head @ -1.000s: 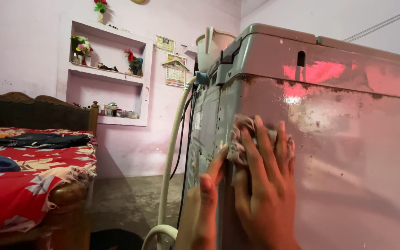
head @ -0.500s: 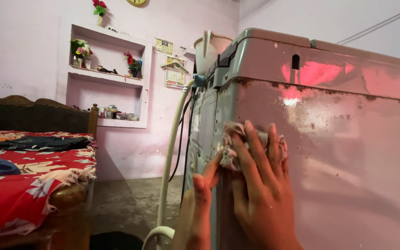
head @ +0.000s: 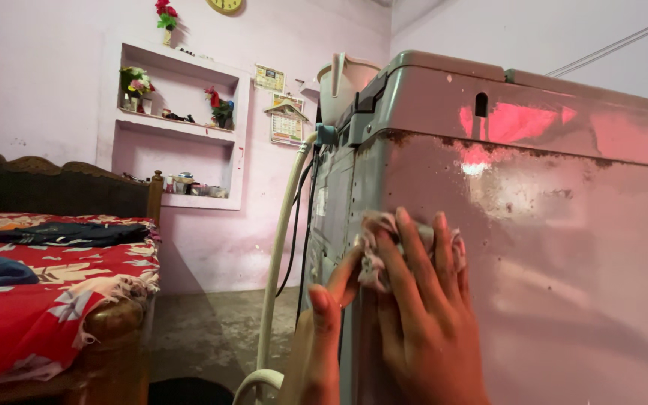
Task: The person wipes the top control panel and lid of a top-loading washing machine with a wet cloth. They then move to the side and back of the machine, continuing to wipe the exterior surfaces. The cloth is periodically dipped into a pitcher of water placed on the machine.
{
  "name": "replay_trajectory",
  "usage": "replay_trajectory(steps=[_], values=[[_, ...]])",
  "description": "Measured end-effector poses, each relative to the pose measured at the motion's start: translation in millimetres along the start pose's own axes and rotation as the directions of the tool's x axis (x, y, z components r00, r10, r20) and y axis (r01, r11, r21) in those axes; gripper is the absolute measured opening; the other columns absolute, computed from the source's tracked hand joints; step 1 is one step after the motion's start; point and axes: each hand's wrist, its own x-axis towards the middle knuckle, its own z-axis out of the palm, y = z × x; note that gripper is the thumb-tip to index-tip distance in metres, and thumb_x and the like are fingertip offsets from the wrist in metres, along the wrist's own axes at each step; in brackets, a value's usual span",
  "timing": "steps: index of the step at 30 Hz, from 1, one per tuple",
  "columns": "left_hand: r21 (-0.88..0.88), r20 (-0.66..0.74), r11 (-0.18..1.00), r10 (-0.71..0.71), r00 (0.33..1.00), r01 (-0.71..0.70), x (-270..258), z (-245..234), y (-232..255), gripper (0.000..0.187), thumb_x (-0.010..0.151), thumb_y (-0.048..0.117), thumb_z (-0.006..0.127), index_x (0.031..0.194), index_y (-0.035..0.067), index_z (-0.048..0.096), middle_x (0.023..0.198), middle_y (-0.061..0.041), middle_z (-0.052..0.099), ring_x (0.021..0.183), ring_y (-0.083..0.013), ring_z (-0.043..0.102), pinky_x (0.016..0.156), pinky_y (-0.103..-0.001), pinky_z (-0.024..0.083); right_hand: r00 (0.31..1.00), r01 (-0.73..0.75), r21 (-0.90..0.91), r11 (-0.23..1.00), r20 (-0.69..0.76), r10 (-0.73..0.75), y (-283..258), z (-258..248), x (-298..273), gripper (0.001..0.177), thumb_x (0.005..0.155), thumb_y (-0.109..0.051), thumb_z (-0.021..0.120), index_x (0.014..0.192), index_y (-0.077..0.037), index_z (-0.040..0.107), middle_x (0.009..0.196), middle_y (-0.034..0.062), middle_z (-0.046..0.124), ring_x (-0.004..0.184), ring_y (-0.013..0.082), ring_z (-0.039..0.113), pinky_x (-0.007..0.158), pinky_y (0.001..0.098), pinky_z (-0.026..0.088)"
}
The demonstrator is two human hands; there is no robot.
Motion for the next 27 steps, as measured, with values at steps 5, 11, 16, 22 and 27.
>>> replay_trajectory(steps=[5,11,16,22,27], values=[[-0.088,0.065,0.996,0.036,0.997,-0.03,6.2,0.5,-11.6,0.112,0.089,0.084,0.016,0.164,0.001,0.024,0.165,-0.022,0.037,0.155,-0.0334,0.033,0.125,-0.045,0.022,0.997,0.071,-0.008,0.997,0.029,-0.071,9.0,-3.7,5.1,0.054,0.092,-0.015,0.064,0.144,-0.01,0.055,0.157,0.012,0.046,0.151,0.0408,0.033,0.123,0.0547,0.025],[-0.187,0.144,0.979,0.106,0.984,-0.078,31.7,-30.0,-76.8,0.118,0.084,0.087,0.013,0.165,0.002,0.024,0.167,-0.022,0.035,0.156,-0.0326,0.029,0.126,-0.043,0.019,1.0,0.003,0.011,1.0,-0.002,-0.003,10.5,3.0,16.6,0.052,0.095,-0.01,0.064,0.146,-0.01,0.054,0.161,0.0124,0.045,0.155,0.0419,0.031,0.126,0.0545,0.026],[-0.288,0.195,0.952,0.163,0.967,-0.103,48.9,-39.6,-81.8,0.122,0.08,0.09,0.01,0.165,0.004,0.024,0.168,-0.021,0.033,0.158,-0.032,0.026,0.126,-0.041,0.016,1.0,-0.016,-0.008,1.0,0.006,0.016,0.3,5.5,-16.1,0.063,0.084,-0.009,0.064,0.147,-0.013,0.053,0.159,0.0134,0.045,0.153,0.0428,0.032,0.124,0.0564,0.025],[0.227,-0.234,0.972,0.112,0.966,-0.058,-2.4,-0.1,-3.0,0.097,0.097,0.073,0.01,0.156,0.005,0.048,0.15,-0.021,0.057,0.147,-0.0319,0.044,0.123,-0.045,0.029,0.995,0.061,0.025,0.998,0.079,-0.063,3.6,-4.1,-26.5,0.064,0.082,-0.014,0.068,0.144,-0.013,0.054,0.156,0.0134,0.046,0.15,0.042,0.033,0.121,0.0568,0.027],[0.387,-0.361,0.919,0.232,0.903,-0.082,2.3,8.9,1.8,0.086,0.102,0.06,0.009,0.139,0.004,0.062,0.136,-0.019,0.072,0.131,-0.03,0.061,0.11,-0.043,0.048,0.997,0.04,0.028,0.999,0.065,-0.042,13.7,-3.4,0.8,0.059,0.087,-0.011,0.069,0.145,-0.01,0.056,0.159,0.014,0.045,0.153,0.0439,0.032,0.122,0.0567,0.028]])
